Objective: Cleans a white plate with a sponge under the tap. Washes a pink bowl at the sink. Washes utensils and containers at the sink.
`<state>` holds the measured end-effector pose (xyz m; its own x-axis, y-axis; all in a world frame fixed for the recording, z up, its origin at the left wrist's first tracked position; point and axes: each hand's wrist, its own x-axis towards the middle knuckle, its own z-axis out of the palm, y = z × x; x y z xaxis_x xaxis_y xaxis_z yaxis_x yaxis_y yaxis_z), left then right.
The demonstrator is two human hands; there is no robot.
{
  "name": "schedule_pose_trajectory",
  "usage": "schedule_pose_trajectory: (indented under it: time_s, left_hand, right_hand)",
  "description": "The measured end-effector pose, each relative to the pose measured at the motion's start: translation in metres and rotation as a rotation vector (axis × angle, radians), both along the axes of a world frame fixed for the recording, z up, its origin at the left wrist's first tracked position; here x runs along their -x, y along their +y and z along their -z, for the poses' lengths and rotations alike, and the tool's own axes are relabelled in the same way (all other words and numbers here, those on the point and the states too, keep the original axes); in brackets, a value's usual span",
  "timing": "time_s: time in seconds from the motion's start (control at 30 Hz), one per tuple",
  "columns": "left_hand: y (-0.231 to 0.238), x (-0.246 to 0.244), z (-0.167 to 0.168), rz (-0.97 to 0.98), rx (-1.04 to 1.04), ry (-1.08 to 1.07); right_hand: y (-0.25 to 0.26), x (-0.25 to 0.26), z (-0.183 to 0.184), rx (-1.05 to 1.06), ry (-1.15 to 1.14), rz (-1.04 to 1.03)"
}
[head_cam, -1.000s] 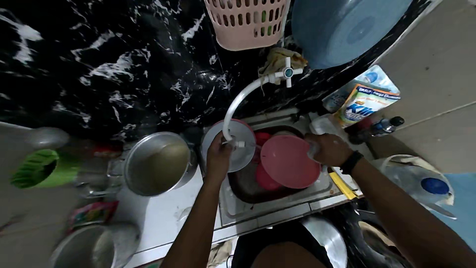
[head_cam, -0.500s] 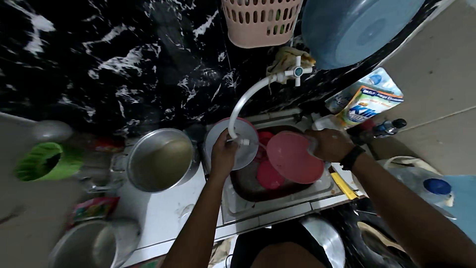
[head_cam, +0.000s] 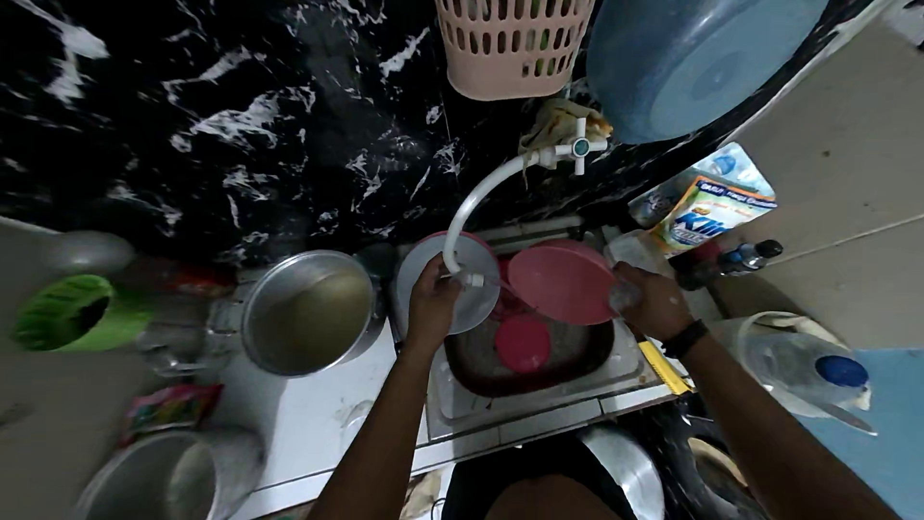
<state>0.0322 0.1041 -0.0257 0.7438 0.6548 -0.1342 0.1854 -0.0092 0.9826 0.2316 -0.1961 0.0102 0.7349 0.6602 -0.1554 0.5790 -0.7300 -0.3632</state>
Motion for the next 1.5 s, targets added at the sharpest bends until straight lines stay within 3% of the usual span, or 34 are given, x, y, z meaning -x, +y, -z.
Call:
schedule_pose_trajectory:
  time_s: [0.3,0.37,0.53,0.73,0.93,1.17,1.5]
  left_hand:
    - [-0.005,-0.003,-0.004,-0.022,-0.002,-0.014]
    - [-0.005,-0.003,-0.005,-0.019,-0.015,-0.006]
    - [-0.003,0.000,-0.004,0.001,-0.055,0.007]
    - [-0.003,0.002,0.001,0.014,-0.063,-0.002]
    - [-0.003,0.001,0.000,0.012,-0.030,-0.015]
    - [-0.004,0.005,-0.001,0.025,0.013,-0.052]
    - [-0.007,0.005,0.001,0.007,0.017,-0.034]
  right_hand:
    - [-0.024,0.033,0.051,-0.381,-0.371,-0.093]
    - [-0.022,0.039,0.049,-0.351,-0.320,-0.069]
    - [-0.017,0.030,0.019,-0.045,0.098,0.092]
    - [-0.018,0.019,-0.003,0.135,0.121,-0.002]
    - [-0.019,0.011,-0.010,0.100,0.064,-0.034]
    - [-0.012,0.005,0.007,-0.044,0.246,0.030]
    - [-0.009,0.005,0.001,0.044,0.163,0.042]
